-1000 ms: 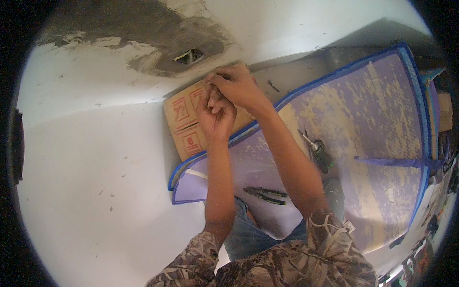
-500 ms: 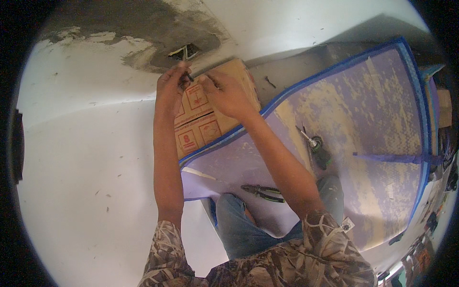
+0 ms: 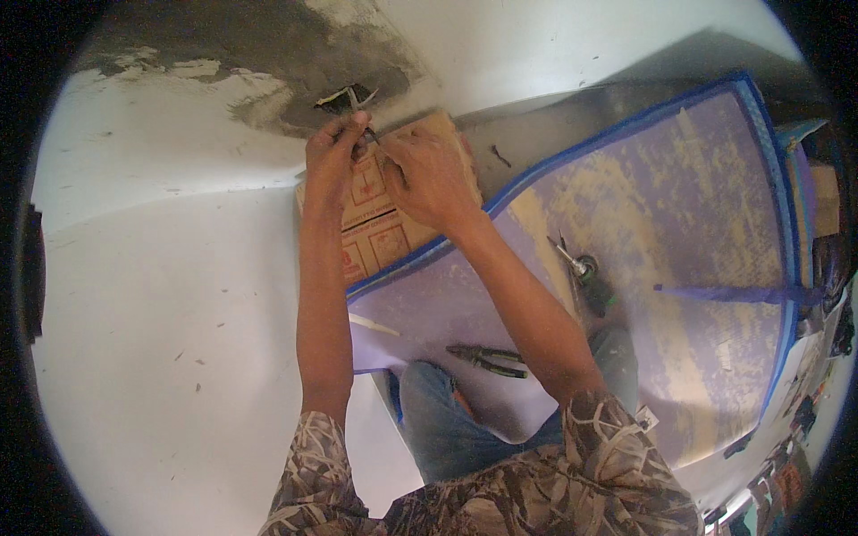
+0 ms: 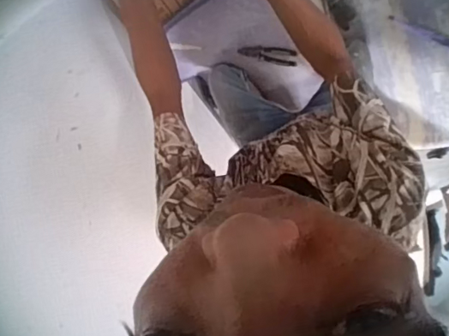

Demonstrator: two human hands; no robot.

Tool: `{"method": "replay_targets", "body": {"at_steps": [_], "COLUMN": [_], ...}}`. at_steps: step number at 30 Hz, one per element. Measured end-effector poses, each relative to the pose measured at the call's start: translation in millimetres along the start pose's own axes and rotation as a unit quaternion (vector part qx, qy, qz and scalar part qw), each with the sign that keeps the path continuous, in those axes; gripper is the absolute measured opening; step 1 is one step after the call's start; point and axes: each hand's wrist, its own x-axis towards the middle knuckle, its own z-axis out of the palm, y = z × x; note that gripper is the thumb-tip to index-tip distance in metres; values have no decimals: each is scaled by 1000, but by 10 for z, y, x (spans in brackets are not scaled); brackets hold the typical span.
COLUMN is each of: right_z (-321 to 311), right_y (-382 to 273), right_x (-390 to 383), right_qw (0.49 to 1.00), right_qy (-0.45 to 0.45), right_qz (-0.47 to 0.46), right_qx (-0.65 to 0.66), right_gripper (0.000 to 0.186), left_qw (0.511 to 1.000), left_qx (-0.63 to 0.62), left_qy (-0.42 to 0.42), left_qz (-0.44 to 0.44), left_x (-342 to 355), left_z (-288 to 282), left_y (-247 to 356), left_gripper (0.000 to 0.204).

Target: The person prepares electrical wires in a wall opening using pliers and a screwdriver, applies plaster around the opening, and handles an electrical socket plate while sitting on the floor.

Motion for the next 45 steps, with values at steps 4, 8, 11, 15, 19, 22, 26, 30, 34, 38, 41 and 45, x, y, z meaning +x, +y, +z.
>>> {"method": "replay_targets", "body": {"at_steps": [4, 8, 11, 15, 19, 22, 26, 30, 34, 38, 41, 45], "right_z": [-37, -105, -190, -88, 39, 157, 349, 412, 435, 415, 373, 353], "right_y": [64, -65, 94, 196, 39, 51, 77, 48, 97, 141, 218, 324], "right_x": [-76, -626, -978, -695, -102, -3, -84, -131, -125, -131, -171, -188], "right_qw": [999, 992, 985, 915, 750, 737, 788, 957, 982, 988, 994, 995], "right_qy": [-27, -114, -124, -90, -56, -52, 33, 93, 162, 143, 103, 87], "right_qz": [-32, -32, 114, 311, 433, 408, 330, 173, 20, -11, -14, -30], "right_qx": [0, 40, 39, 240, 496, 536, 518, 212, 99, 49, 39, 34], "right_gripper": [5, 7, 17, 34, 35, 29, 21, 15, 7, 8, 14, 15], "left_qw": [1000, 1000, 1000, 1000, 999, 998, 998, 998, 999, 999, 999, 991], "left_qx": [-24, 4, 14, -23, -8, -47, -56, -56, -33, -14, -26, -124], "left_qy": [-10, 8, -10, -2, 18, 5, -13, -9, -6, 5, 16, 35], "left_qz": [6, -11, -11, -17, -31, -29, -23, -30, -24, -36, -28, -40], "left_x": [2, 16, 30, 27, 11, 26, 32, 43, 35, 12, -109, -438], "left_z": [21, -112, -128, -76, -25, -27, -43, -42, 4, -22, 24, 222], "left_y": [-1, -42, -51, -55, -16, -42, -75, -77, -26, 6, -53, -288], "left_gripper": [25, 22, 21, 19, 20, 20, 20, 20, 22, 24, 23, 20]}}
